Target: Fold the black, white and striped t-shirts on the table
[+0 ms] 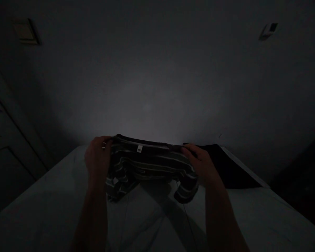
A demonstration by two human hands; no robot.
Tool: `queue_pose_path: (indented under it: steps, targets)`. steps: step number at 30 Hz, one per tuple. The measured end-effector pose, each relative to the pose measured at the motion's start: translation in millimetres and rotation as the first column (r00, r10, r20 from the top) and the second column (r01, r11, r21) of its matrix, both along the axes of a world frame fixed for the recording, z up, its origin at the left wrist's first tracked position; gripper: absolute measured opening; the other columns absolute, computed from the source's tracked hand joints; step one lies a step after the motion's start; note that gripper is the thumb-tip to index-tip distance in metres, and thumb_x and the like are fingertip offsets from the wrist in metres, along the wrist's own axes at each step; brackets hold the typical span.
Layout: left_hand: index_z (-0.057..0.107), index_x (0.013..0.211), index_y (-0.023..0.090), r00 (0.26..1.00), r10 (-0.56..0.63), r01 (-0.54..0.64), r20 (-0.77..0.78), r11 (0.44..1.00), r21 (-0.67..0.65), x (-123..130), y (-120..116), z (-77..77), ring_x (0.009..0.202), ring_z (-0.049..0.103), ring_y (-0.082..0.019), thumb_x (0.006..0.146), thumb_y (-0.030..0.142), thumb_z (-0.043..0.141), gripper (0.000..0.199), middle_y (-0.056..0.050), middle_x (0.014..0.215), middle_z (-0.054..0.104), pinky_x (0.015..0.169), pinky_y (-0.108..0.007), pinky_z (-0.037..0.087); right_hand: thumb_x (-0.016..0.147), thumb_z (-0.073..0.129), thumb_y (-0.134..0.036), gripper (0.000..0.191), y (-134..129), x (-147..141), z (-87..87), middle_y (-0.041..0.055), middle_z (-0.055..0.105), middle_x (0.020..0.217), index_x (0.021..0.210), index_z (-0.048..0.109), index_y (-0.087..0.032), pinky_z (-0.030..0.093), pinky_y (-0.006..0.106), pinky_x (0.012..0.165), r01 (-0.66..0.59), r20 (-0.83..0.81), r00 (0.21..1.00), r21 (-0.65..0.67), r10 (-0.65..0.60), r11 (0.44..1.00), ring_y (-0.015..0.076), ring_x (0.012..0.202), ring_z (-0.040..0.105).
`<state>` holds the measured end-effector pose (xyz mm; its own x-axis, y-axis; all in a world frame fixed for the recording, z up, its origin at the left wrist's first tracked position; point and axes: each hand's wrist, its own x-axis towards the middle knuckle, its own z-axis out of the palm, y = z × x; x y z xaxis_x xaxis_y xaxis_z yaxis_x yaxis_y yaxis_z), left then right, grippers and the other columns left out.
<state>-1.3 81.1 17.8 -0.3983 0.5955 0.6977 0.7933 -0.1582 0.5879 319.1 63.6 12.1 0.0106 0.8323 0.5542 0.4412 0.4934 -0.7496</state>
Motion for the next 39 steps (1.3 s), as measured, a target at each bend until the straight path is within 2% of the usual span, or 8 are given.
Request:
queue_pose_path:
  steps: [4,9,14,18,22,30,35,39]
  targets:
    - [0.064,0.093,0.025,0.995,0.048,-0.057,-0.086,0.992,-0.109,-9.0,4.2,-13.2,0.082,0.062,-0.022,0.091,0.035,0.044,0.022,-0.005,0.091,0.067,0.072,-0.031,0.045,0.080,0.061,-0.049,0.030,21.5,0.9,-7.1,0.0034,0.073,0.076,0.079,0.074,-0.022,0.051,0.033,0.071,-0.032,-0.002,0.999,-0.046,0.032,0.998,0.0227,0.075,0.067]
    - [0.058,0.090,0.024,0.968,-0.250,0.235,-0.028,0.937,-0.259,-33.6,45.4,6.0,0.071,0.061,-0.019,0.088,0.037,0.043,0.020,-0.001,0.075,0.066,0.063,-0.026,0.042,0.079,0.063,-0.045,0.024,77.5,15.0,31.8,0.0029,0.076,0.080,0.079,0.076,-0.025,0.051,0.035,0.076,0.024,0.256,0.966,0.044,-0.034,0.999,0.0240,0.080,0.069]
    - [0.061,0.073,0.022,0.759,-0.576,0.396,-0.303,0.779,-0.486,-59.1,75.1,100.2,0.065,0.056,-0.015,0.077,0.038,0.060,0.017,0.004,0.063,0.060,0.064,-0.024,0.041,0.090,0.058,-0.041,0.024,101.3,32.9,122.3,0.0060,0.076,0.100,0.092,0.075,-0.025,0.048,0.036,0.083,0.150,0.468,0.811,0.414,-0.351,0.898,0.0263,0.095,0.068]
    - [0.063,0.080,0.021,0.725,-0.498,0.385,-0.476,0.866,-0.320,-66.1,71.5,186.5,0.079,0.060,-0.015,0.076,0.020,0.063,0.003,0.003,0.078,0.063,0.076,-0.024,0.044,0.096,0.048,-0.037,0.028,98.3,37.0,180.3,0.0079,0.073,0.109,0.103,0.071,-0.024,0.045,0.035,0.079,0.128,0.548,0.668,0.582,-0.504,0.803,0.0270,0.099,0.065]
    - [0.053,0.082,0.020,0.855,-0.266,0.261,-0.444,0.963,-0.074,-52.2,61.6,225.1,0.099,0.063,-0.019,0.083,0.011,0.056,0.010,-0.002,0.092,0.064,0.083,-0.029,0.043,0.098,0.042,-0.033,0.029,97.6,29.6,205.8,0.0117,0.072,0.109,0.108,0.067,-0.021,0.042,0.035,0.076,0.207,0.519,0.612,0.622,-0.596,0.755,0.0284,0.097,0.063]
    - [0.051,0.088,0.019,0.922,-0.125,0.164,-0.366,0.983,0.078,-17.6,25.9,200.7,0.091,0.069,-0.014,0.099,0.032,0.041,0.020,0.001,0.092,0.069,0.068,-0.027,0.042,0.096,0.040,-0.028,0.030,92.5,16.2,195.1,0.0130,0.072,0.104,0.107,0.066,-0.018,0.043,0.035,0.075,0.265,0.477,0.686,0.539,-0.549,0.799,0.0282,0.093,0.064]
    - [0.054,0.071,0.023,0.899,-0.216,0.226,-0.380,0.974,-0.018,-33.6,-23.5,147.1,0.074,0.069,-0.010,0.089,0.035,0.054,0.022,0.007,0.065,0.063,0.062,-0.021,0.042,0.091,0.047,-0.037,0.027,38.2,39.3,130.8,0.0072,0.073,0.083,0.087,0.068,-0.020,0.046,0.032,0.069,0.115,0.457,0.845,0.351,-0.277,0.929,0.0228,0.077,0.065]
    - [0.054,0.064,0.024,0.968,-0.193,0.201,-0.159,0.979,0.036,-55.4,-90.0,92.9,0.071,0.068,-0.011,0.092,0.041,0.046,0.034,0.005,0.057,0.060,0.059,-0.020,0.043,0.088,0.052,-0.061,0.045,-38.0,67.6,78.5,0.0008,0.065,0.061,0.070,0.069,-0.023,0.043,0.027,0.049,-0.150,0.524,0.834,-0.084,0.172,0.985,0.0176,0.055,0.059]
